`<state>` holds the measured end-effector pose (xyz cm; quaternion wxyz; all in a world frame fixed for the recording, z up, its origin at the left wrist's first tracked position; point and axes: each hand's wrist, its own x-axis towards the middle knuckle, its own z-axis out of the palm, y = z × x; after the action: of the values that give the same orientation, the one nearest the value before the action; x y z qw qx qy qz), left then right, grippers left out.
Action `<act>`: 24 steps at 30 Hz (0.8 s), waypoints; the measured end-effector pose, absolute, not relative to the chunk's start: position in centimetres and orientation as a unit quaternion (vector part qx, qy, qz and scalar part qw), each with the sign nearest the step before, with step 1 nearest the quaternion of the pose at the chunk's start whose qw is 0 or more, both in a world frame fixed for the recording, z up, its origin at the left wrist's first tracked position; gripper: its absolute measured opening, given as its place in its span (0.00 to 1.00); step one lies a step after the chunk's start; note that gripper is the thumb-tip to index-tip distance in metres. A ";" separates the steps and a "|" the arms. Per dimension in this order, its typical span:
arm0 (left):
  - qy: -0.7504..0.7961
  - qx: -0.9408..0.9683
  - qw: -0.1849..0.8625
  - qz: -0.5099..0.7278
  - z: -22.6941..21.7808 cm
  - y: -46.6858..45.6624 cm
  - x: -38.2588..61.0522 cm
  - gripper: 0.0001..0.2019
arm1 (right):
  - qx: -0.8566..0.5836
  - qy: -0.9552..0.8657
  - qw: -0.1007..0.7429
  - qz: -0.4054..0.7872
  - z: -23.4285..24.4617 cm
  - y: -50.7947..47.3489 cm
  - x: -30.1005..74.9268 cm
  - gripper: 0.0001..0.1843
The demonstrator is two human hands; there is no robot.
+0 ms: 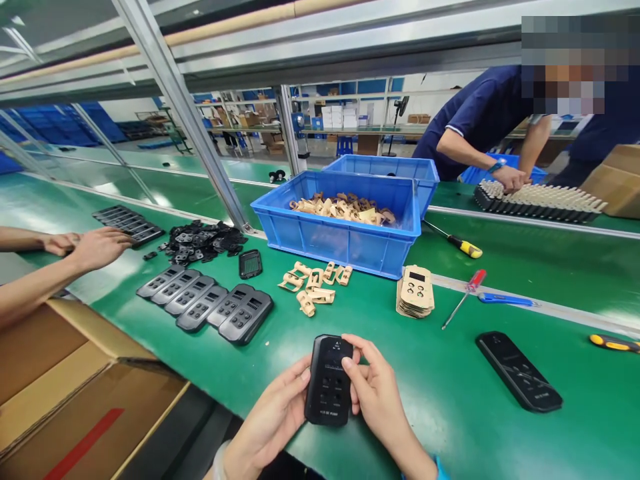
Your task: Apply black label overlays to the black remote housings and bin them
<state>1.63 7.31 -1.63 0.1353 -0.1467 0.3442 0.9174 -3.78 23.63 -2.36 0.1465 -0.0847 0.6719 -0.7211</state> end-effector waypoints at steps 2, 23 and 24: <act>0.343 -0.143 0.137 0.918 -1.7 7.4 1.6 0.19 | -0.086 0.676 0.151 -0.716 -2.3 23.5 -3.7 0.25; 0.344 -0.149 0.140 0.917 -1.2 7.8 1.8 0.19 | -0.091 0.699 0.128 -0.697 -3.3 23.6 -3.5 0.22; 0.346 -0.147 0.139 0.916 -1.2 7.8 1.8 0.19 | -0.092 0.703 0.125 -0.694 -3.3 23.6 -3.5 0.22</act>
<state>1.82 7.83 -1.19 0.1393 -0.1471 0.3455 0.9163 -3.53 23.61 -3.32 0.1245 -0.0917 0.7029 -0.6943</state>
